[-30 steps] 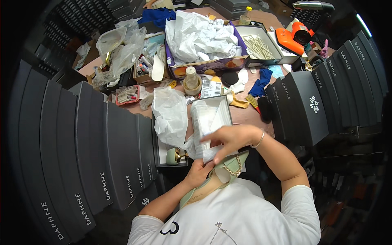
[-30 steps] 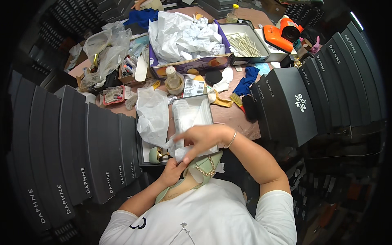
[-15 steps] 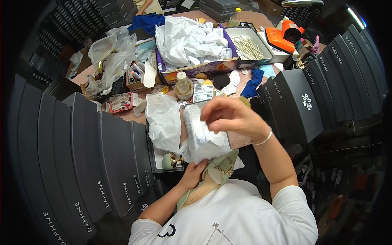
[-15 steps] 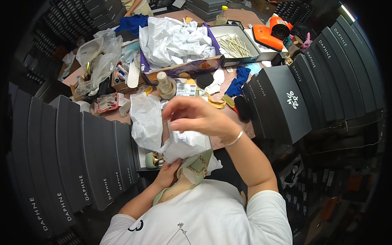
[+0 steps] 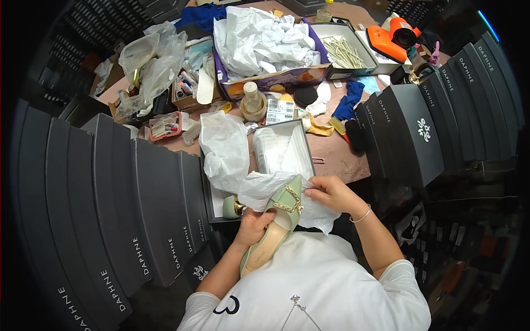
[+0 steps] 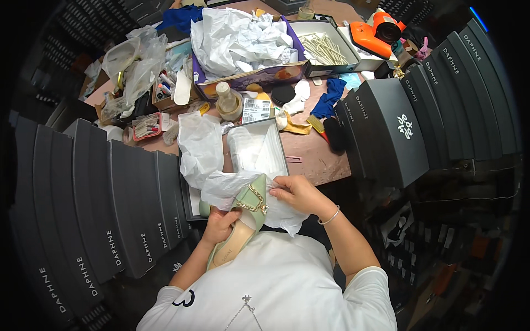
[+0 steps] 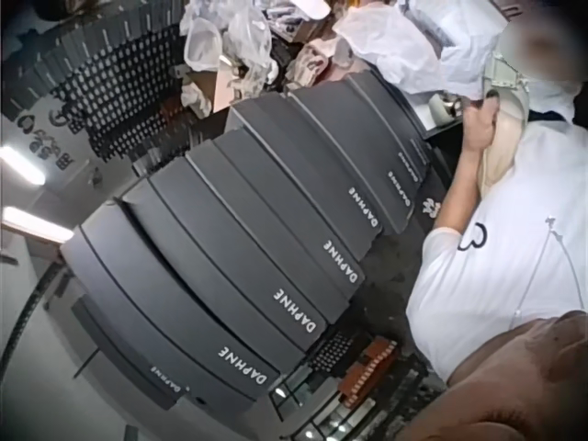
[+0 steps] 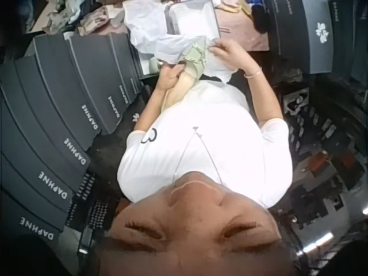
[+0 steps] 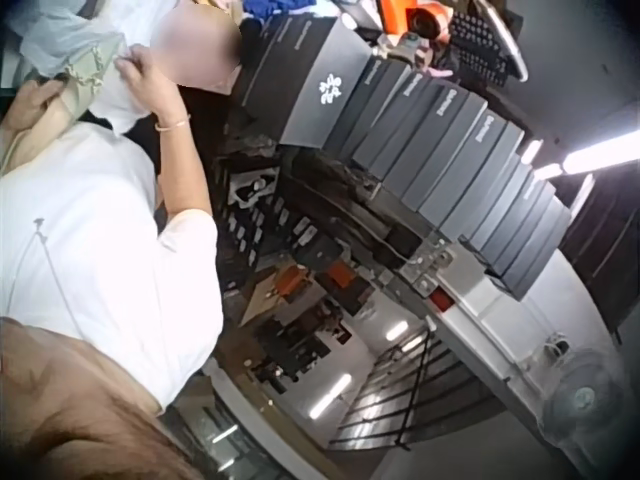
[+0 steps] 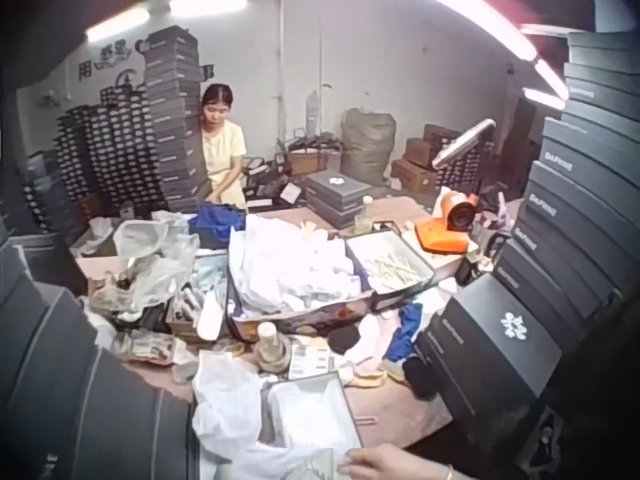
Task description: The recorder is packaging individual shoes into retail boxes using tissue paper and inserts.
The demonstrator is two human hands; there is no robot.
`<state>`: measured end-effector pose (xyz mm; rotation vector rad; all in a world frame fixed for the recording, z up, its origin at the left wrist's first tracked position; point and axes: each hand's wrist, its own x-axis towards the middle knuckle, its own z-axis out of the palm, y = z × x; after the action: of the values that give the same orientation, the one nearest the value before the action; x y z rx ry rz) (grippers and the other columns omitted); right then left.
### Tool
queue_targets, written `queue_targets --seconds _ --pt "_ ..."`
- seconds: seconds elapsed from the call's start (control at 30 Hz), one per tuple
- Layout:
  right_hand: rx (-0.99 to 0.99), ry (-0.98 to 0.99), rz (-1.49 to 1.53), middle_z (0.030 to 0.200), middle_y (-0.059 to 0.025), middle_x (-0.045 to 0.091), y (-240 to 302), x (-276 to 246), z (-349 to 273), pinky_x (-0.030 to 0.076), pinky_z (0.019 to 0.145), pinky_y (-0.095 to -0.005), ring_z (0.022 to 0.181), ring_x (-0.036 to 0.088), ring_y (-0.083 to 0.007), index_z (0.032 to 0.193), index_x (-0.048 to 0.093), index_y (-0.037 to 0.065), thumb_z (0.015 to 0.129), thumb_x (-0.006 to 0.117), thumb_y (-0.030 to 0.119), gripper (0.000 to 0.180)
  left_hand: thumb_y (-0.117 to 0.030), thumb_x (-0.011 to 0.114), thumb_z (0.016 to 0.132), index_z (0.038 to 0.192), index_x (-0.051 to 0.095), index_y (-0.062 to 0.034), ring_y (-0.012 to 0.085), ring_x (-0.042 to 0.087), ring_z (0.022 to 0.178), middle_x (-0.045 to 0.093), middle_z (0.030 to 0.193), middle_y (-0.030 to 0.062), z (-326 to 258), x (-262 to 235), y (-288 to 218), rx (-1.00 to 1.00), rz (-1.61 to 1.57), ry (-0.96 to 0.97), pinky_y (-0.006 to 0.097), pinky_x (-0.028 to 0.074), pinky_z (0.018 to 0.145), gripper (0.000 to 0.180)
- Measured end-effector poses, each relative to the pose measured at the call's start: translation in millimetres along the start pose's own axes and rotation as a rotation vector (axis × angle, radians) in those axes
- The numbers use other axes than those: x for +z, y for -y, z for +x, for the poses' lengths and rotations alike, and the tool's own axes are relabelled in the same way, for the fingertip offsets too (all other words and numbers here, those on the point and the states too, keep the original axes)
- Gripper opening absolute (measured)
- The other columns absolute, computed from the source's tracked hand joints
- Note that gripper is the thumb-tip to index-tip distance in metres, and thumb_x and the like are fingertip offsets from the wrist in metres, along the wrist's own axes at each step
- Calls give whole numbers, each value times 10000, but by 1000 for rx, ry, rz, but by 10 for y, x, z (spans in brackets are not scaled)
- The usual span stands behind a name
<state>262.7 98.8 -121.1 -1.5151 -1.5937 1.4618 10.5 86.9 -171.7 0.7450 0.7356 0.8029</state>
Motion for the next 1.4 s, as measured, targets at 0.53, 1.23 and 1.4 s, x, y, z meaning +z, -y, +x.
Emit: queue_targets --seconds 0.53,1.23,1.4 --pt "-777 65 -597 797 -25 520 576 214 235 385 897 -388 840 542 -198 885 643 94 719 655 94 167 7 534 913 1366 445 -22 110 539 1089 582 1223 59 7 -38 -15 22 117 7 245 420 952 463" --pt "-19 186 -64 1038 -59 629 -250 -76 309 465 883 -313 972 573 -150 1136 591 14 805 743 186 403 -29 553 907 1288 483 4 104 561 998 597 1131 54 -35 -288 67 -4 92 -165 257 452 883 389" --pt "3 -22 467 888 -10 630 -198 270 536 482 733 -226 828 581 -64 1004 606 5 879 656 90 159 -46 542 912 1251 472 -7 142 575 964 587 1102 64 72 -494 195 78 -123 -386 292 478 852 348"
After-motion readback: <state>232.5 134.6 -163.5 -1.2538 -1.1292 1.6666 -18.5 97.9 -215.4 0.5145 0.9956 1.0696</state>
